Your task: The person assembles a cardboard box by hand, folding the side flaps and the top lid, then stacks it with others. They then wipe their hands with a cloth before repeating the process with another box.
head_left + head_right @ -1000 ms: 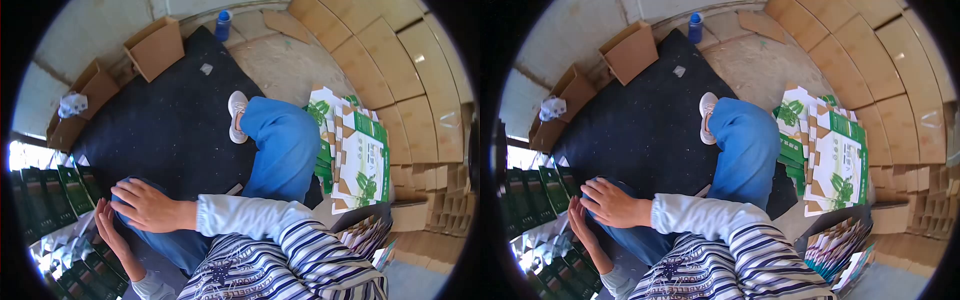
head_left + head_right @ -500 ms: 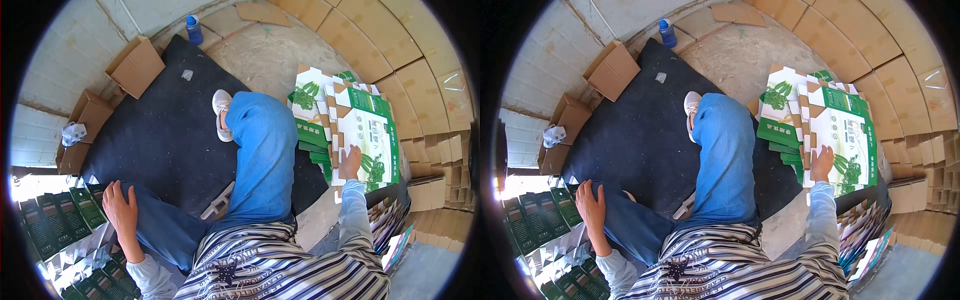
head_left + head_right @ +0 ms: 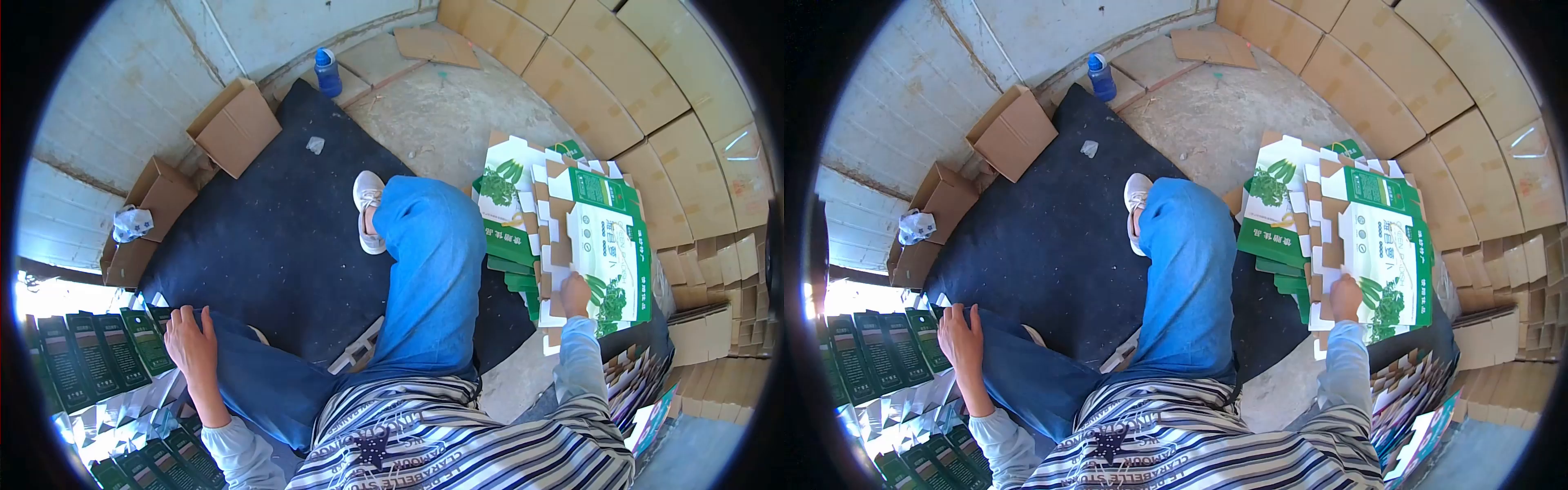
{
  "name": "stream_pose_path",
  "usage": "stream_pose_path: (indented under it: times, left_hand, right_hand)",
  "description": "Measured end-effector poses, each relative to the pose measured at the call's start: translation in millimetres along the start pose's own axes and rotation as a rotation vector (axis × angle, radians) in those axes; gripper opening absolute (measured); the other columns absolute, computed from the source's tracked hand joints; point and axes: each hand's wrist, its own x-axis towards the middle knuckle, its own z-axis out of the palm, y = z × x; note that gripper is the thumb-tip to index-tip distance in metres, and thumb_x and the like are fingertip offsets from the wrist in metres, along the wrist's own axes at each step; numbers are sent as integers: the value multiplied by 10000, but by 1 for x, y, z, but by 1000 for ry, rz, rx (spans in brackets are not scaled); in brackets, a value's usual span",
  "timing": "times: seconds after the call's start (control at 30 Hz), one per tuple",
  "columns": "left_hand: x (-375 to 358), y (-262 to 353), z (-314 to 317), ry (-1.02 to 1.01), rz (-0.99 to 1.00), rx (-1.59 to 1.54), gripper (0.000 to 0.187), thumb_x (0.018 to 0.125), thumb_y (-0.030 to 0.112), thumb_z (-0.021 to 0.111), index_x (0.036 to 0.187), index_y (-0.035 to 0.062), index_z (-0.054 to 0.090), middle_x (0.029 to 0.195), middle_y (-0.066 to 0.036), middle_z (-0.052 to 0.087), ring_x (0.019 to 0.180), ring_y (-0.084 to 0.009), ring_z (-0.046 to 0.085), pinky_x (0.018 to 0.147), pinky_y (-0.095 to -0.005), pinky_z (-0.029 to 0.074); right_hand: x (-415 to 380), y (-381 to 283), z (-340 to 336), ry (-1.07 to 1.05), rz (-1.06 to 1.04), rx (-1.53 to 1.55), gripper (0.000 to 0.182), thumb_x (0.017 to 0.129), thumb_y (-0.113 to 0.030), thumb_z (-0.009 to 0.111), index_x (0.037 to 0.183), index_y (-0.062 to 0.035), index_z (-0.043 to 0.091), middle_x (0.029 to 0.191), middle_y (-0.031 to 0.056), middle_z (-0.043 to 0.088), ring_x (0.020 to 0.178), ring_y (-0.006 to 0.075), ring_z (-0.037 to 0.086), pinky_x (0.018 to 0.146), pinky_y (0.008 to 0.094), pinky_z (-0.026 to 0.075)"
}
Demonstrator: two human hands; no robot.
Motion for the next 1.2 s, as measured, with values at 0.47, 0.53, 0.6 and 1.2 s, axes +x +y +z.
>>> stream_pose_path:
  times: [0.47, 0.53, 0.6, 1.2]
  left_hand:
    - [36, 34, -10, 9, 190, -524, 366, 837, 233, 650, 1103, -11, 591, 1122, -198, 585, 1014, -354, 584, 871, -422, 464]
    - [52, 37, -16, 7, 268, -655, 363, 831, 243, 659, 1096, 3, 601, 1112, -192, 588, 967, -354, 604, 821, -408, 491]
    - [69, 40, -25, -89, 291, -848, 344, 833, 246, 658, 1083, 15, 612, 1087, -185, 596, 950, -351, 615, 792, -397, 505]
    - [101, -4, 30, -96, -378, -1755, 916, 821, 582, 617, 1356, -107, 337, 1317, -270, 442, 1197, -305, 488, 943, -359, 432]
  right_hand:
    - [52, -12, -328, 989, -93, 318, 331, 976, -347, 467, 856, -56, 568, 636, 205, 564, 539, 348, 549, 495, 423, 419]
    - [59, -47, -355, 994, -163, 562, 335, 982, -337, 468, 874, -34, 563, 632, 147, 549, 557, 244, 507, 514, 371, 395]
    - [70, -89, -376, 958, -243, 800, 340, 988, -326, 465, 893, -15, 563, 655, 88, 544, 601, 159, 479, 543, 325, 388]
    - [-34, -456, -345, 379, -868, 1258, 282, 957, -260, 481, 795, -31, 506, 622, 188, 483, 531, 282, 463, 522, 410, 387]
